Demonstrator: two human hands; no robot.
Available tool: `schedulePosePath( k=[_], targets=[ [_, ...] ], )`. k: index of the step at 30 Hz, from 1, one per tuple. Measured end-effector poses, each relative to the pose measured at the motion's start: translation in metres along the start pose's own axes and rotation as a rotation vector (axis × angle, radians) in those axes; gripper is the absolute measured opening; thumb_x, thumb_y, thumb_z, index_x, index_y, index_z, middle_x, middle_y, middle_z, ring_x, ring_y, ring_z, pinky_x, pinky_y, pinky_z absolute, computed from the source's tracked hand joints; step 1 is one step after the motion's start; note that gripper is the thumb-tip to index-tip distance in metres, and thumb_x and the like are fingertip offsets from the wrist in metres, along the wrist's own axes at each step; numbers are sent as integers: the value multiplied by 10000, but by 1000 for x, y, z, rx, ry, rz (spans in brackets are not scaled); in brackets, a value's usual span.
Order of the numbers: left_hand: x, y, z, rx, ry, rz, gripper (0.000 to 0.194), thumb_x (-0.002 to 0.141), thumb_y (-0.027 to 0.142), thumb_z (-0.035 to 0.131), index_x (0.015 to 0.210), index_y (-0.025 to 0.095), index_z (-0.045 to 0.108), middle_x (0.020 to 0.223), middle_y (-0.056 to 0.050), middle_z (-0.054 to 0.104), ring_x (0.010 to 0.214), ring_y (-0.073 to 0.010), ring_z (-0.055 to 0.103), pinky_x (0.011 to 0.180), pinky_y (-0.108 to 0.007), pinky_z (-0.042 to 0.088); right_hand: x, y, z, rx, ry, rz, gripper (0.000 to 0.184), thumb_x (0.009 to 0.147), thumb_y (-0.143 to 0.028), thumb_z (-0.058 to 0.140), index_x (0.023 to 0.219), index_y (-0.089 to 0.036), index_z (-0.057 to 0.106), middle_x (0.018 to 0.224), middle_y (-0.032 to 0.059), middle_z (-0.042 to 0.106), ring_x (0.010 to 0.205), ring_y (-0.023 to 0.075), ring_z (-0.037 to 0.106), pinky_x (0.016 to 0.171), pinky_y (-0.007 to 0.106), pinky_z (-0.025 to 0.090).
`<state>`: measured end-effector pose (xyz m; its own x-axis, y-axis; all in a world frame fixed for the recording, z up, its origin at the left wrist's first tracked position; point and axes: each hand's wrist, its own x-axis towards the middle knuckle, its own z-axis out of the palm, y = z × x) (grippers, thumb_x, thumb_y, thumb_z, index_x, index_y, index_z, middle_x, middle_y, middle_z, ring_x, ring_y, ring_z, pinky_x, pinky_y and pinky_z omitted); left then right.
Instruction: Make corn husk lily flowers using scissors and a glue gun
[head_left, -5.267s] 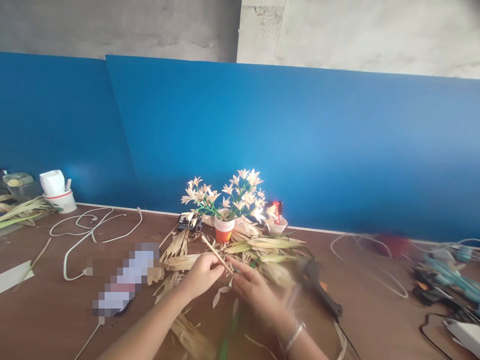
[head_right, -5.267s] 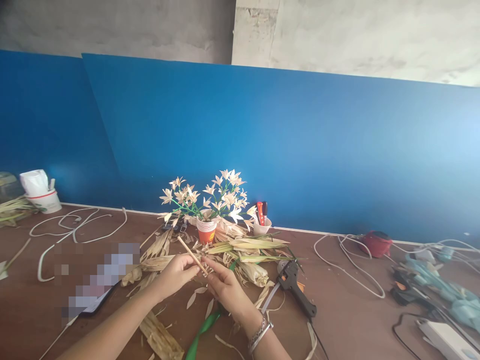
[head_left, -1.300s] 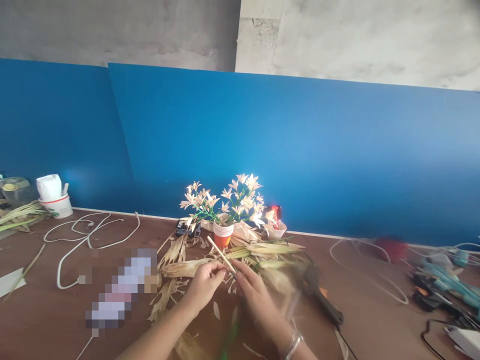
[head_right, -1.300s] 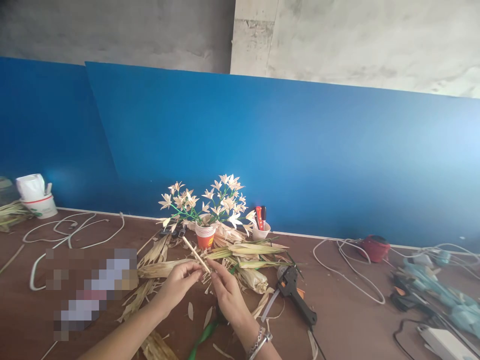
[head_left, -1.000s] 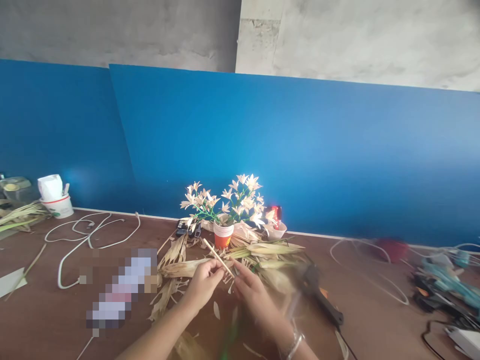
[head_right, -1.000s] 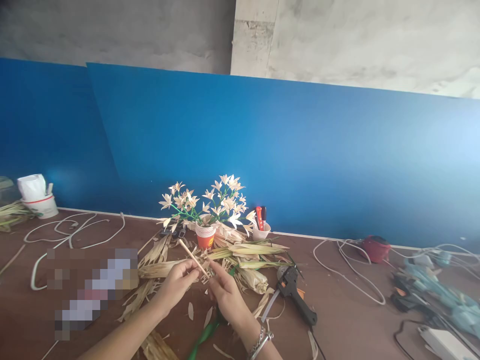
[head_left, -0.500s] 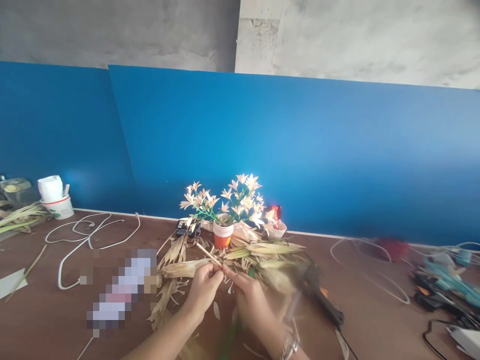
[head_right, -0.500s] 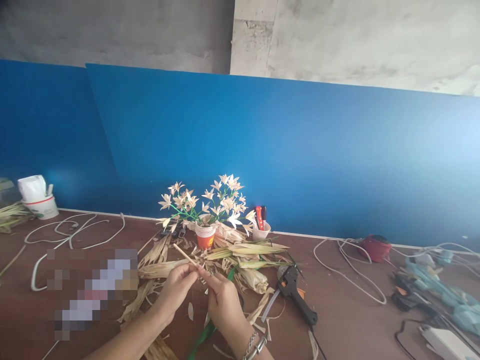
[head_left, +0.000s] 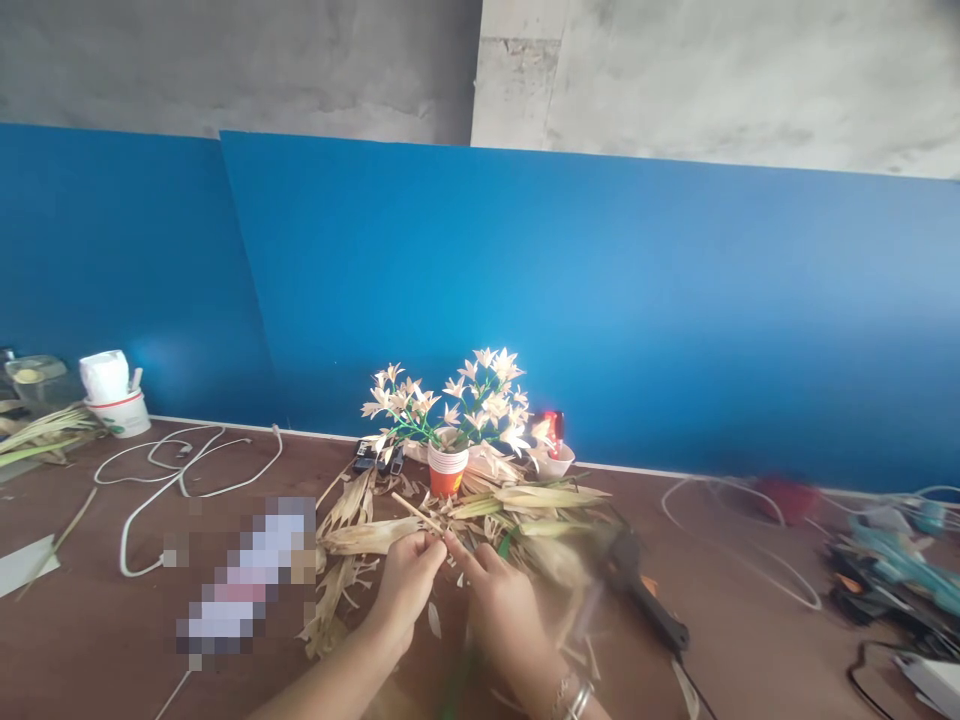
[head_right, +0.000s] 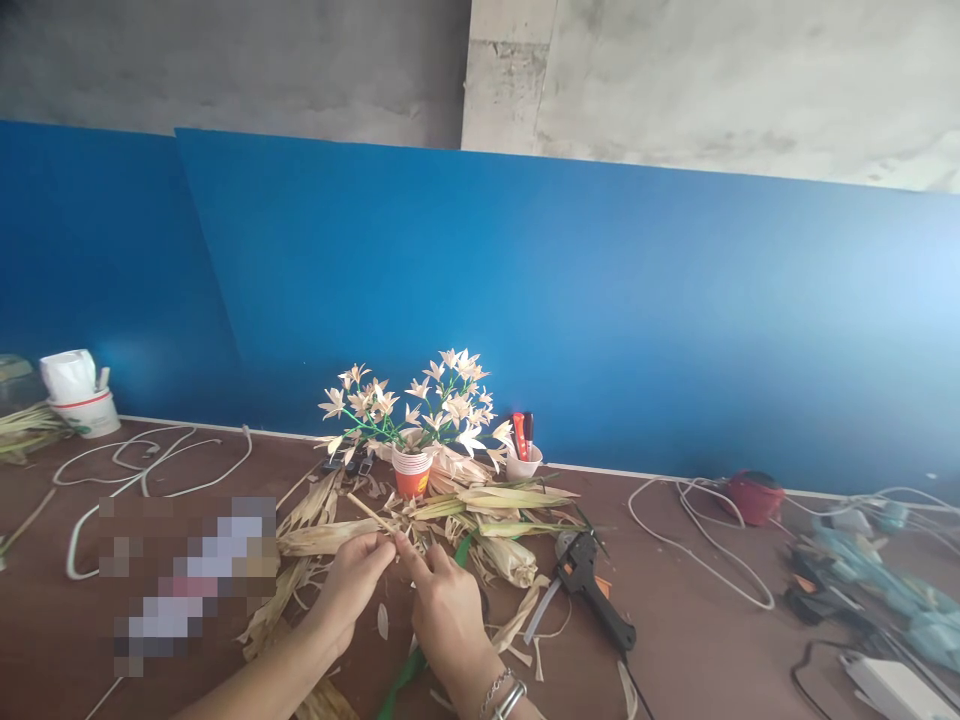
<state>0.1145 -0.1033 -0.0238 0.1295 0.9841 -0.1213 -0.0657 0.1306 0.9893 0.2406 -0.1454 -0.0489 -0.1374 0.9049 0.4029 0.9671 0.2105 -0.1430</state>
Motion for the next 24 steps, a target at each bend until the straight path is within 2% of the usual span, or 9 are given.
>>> schedulePosePath(
  k=[8, 14, 18, 21, 24],
  targets=[
    [-2, 3, 2, -21, 5, -70, 205, 642, 260, 537, 462, 191, 465, 444, 45, 474, 457, -113, 435, 469, -223, 342, 0, 1, 2, -82, -9, 1, 735, 672, 28, 447, 1319, -320, 482, 729, 25, 603, 537, 126, 555, 467, 180, 390],
    [0, -1, 2, 17, 16, -69, 202, 643, 281, 522, 468, 194, 469, 445, 45, 451, 465, -115, 404, 475, -230, 317, 2, -3, 0, -113, -34, 9, 702, 692, 15, 473, 1311, -315, 490, 751, 40, 619, 586, 149, 594, 482, 196, 394],
    [0, -4, 1, 116, 8, -36, 234, 648, 271, 510, 433, 193, 459, 425, 49, 408, 472, -116, 374, 482, -233, 274, 3, 8, -6, -58, -28, 107, 677, 698, 16, 448, 1292, -300, 518, 789, 55, 642, 596, 163, 604, 490, 211, 410],
    [0, -5, 0, 144, -7, -5, 218, 653, 273, 517, 454, 182, 515, 461, 32, 483, 514, -128, 430, 523, -237, 311, 3, 21, -8, 161, 22, 154, 626, 745, -7, 389, 1281, -297, 532, 854, 59, 665, 644, 165, 618, 564, 230, 456],
    [3, -3, -2, 111, 29, 3, 154, 641, 275, 530, 538, 174, 583, 520, 14, 564, 565, -152, 503, 578, -250, 368, 4, 27, -4, 578, 73, 185, 471, 859, -130, 355, 1269, -264, 545, 921, 60, 671, 769, 179, 620, 680, 266, 489]
  ],
)
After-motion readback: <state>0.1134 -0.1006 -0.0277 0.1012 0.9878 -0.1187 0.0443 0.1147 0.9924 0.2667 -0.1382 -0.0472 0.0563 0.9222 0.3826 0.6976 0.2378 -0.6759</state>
